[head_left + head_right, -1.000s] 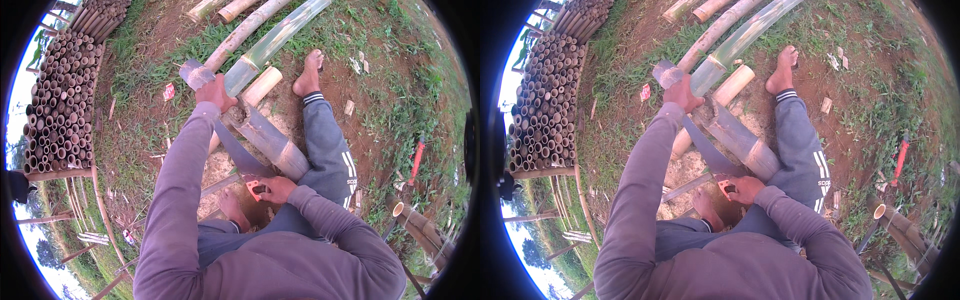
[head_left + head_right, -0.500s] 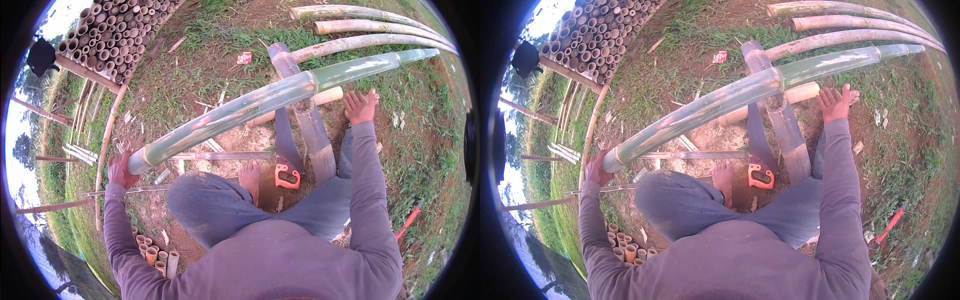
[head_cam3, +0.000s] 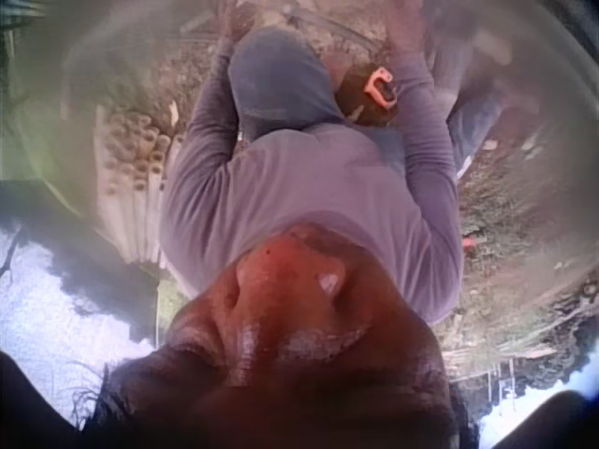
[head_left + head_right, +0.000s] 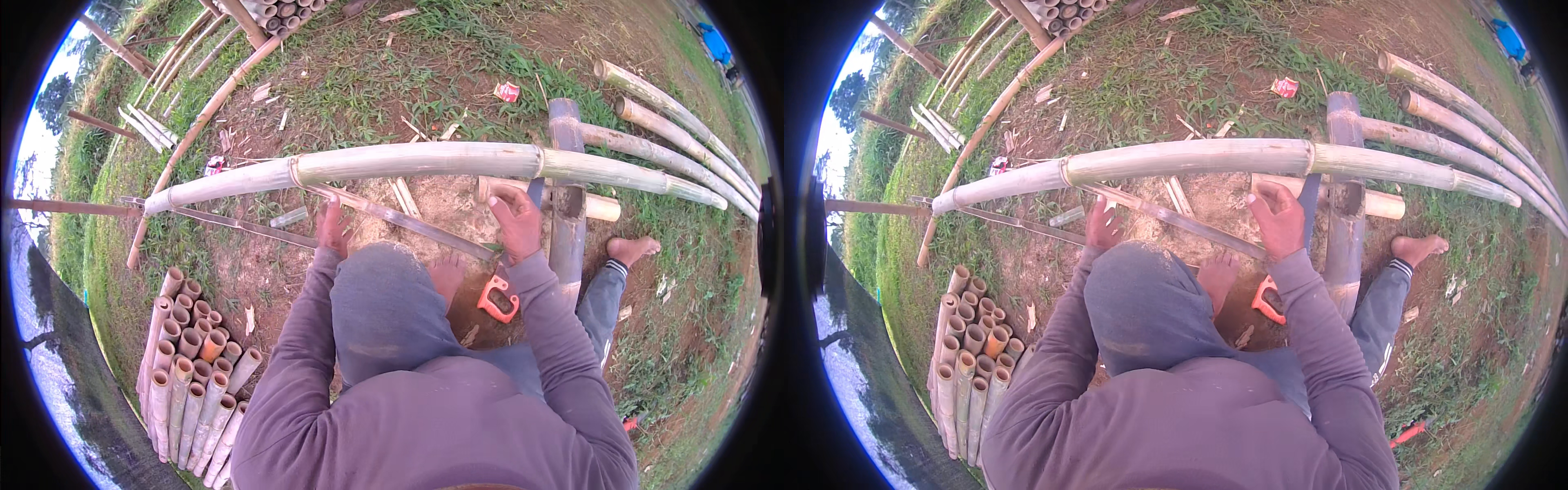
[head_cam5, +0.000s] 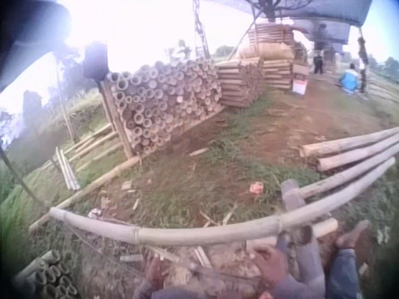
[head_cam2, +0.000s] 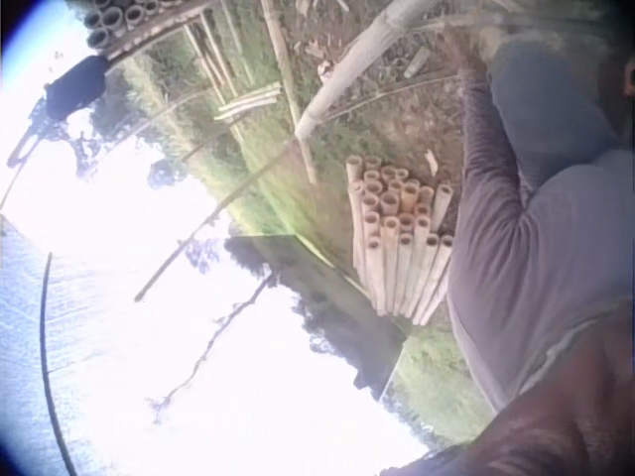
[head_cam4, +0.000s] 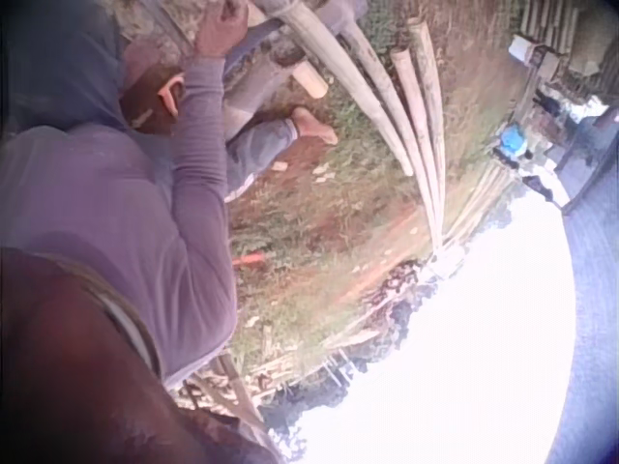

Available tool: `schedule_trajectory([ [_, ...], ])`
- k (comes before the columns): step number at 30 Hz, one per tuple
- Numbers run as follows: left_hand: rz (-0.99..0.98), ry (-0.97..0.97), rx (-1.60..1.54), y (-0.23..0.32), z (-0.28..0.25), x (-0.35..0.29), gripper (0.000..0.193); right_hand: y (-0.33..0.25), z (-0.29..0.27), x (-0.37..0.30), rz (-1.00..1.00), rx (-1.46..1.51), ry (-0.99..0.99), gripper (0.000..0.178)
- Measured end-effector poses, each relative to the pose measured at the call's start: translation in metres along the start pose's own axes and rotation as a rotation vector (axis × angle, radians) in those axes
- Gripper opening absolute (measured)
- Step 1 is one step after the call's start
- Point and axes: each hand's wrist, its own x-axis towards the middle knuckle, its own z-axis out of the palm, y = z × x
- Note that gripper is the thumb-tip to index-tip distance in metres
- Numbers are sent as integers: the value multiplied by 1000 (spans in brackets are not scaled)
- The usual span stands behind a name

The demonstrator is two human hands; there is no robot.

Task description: The person uses a hand saw to cut long bamboo poles into shorter sections. They position each pole on a makeshift stand, saw through it, and then move the cut piece aside before repeating the process with another pole.

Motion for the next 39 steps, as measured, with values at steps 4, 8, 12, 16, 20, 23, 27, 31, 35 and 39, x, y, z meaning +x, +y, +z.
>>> schedule_trajectory([
  [4,18,-128,-89,15,74,18,115,-18,-111,34,-455,-951,216,59],
  [8,-19,-105,-213,28,110,51,109,7,-210,63,-328,-1421,258,91],
  [12,-66,-45,-310,28,122,82,94,-1,-229,96,-216,-1584,225,107],
  [16,-63,36,-445,33,136,96,74,-4,-227,142,-248,-1702,139,109],
  [20,-41,130,-490,35,142,92,63,-18,-226,167,-239,-1729,-22,88],
  [23,28,231,-455,39,116,95,60,-24,-226,157,-476,-1681,-171,83],
  [27,153,287,-365,76,48,95,62,-42,-153,120,-660,-1554,-245,74],
  [31,265,572,-354,83,-10,128,71,-26,-69,92,-637,-1460,-334,78],
  [35,283,945,618,24,-57,122,79,6,-40,82,-586,-1443,-239,83],
  [39,-294,1059,1141,-27,-84,72,99,18,-42,87,-439,-1478,-141,81],
])
